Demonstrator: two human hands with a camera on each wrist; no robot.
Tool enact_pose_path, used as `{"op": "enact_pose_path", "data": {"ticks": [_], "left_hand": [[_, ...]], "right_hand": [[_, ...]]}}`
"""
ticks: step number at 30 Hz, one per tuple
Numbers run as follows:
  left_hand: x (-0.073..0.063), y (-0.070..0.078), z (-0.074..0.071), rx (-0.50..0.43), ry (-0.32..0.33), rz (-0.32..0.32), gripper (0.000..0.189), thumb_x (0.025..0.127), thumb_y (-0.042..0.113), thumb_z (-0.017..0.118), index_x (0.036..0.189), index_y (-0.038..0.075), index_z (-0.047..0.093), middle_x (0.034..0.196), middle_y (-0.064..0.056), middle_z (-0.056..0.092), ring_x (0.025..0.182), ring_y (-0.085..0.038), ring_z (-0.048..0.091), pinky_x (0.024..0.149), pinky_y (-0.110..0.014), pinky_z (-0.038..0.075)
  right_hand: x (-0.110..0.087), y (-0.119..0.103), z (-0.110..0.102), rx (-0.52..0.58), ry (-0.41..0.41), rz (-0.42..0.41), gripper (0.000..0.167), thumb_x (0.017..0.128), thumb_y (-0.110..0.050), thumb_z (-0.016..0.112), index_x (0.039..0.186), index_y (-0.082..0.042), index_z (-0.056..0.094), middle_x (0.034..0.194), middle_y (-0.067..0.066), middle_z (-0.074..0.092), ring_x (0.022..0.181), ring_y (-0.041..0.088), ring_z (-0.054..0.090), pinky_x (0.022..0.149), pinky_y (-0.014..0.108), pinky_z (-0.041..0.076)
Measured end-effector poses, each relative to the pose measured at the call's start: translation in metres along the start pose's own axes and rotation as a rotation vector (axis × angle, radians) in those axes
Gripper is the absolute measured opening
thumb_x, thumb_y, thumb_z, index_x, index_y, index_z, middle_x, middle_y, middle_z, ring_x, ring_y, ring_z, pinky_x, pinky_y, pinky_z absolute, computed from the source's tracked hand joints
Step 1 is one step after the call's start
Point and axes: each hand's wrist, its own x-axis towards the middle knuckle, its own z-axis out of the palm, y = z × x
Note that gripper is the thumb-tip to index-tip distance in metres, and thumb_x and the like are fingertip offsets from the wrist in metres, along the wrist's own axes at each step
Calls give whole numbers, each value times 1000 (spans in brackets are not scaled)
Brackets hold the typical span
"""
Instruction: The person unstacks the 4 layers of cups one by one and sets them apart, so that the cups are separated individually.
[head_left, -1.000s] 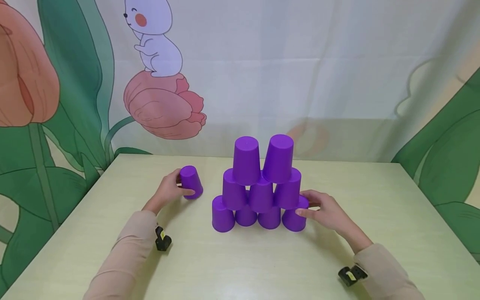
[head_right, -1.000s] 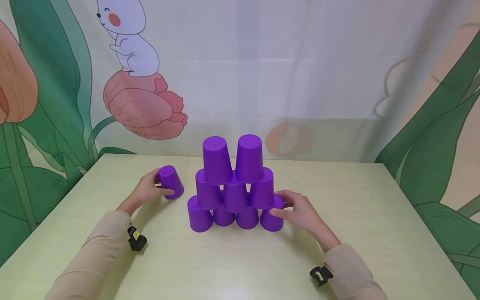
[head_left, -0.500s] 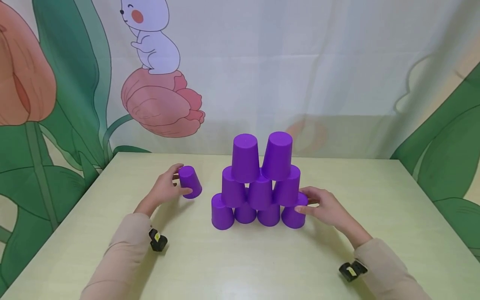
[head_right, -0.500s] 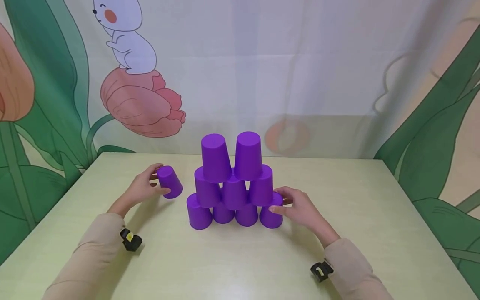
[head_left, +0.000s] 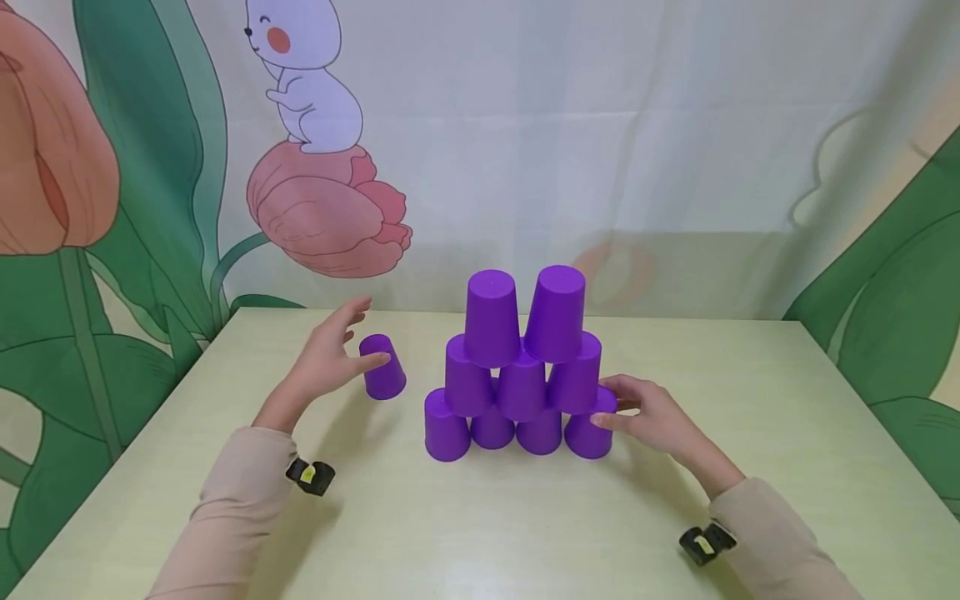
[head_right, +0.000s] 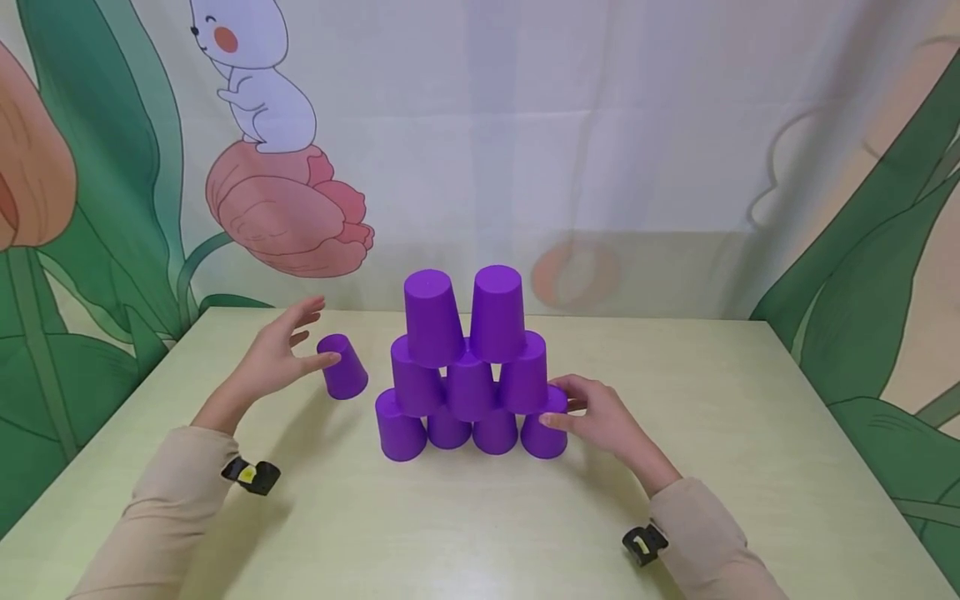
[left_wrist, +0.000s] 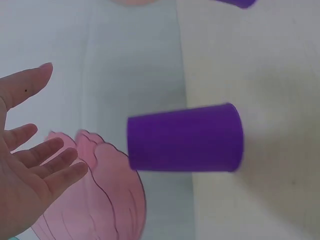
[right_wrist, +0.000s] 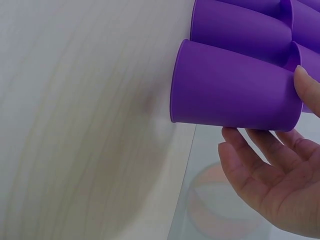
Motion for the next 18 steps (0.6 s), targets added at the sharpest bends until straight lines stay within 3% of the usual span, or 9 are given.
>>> {"op": "enact_pose_path", "data": {"ticks": [8, 18], "left_hand": [[0, 30, 7, -47, 33, 152, 75, 79, 8, 71, 140, 2, 28, 139, -16, 37, 127, -31, 35, 101, -46, 35], [1, 54, 22, -134, 45, 332, 68, 81, 7, 68, 137, 1, 32, 133, -18, 44, 122, -30, 41, 98, -45, 38]], "right_hand": [[0, -3, 0, -9, 5, -19, 45, 80, -19, 70, 115, 5, 56, 103, 14, 63, 91, 27, 61, 80, 43, 49], [0, 1, 1, -12, 4, 14, 45, 80, -20, 70, 115, 4, 56, 102, 13, 63, 90, 27, 60, 80, 44, 49]]}}
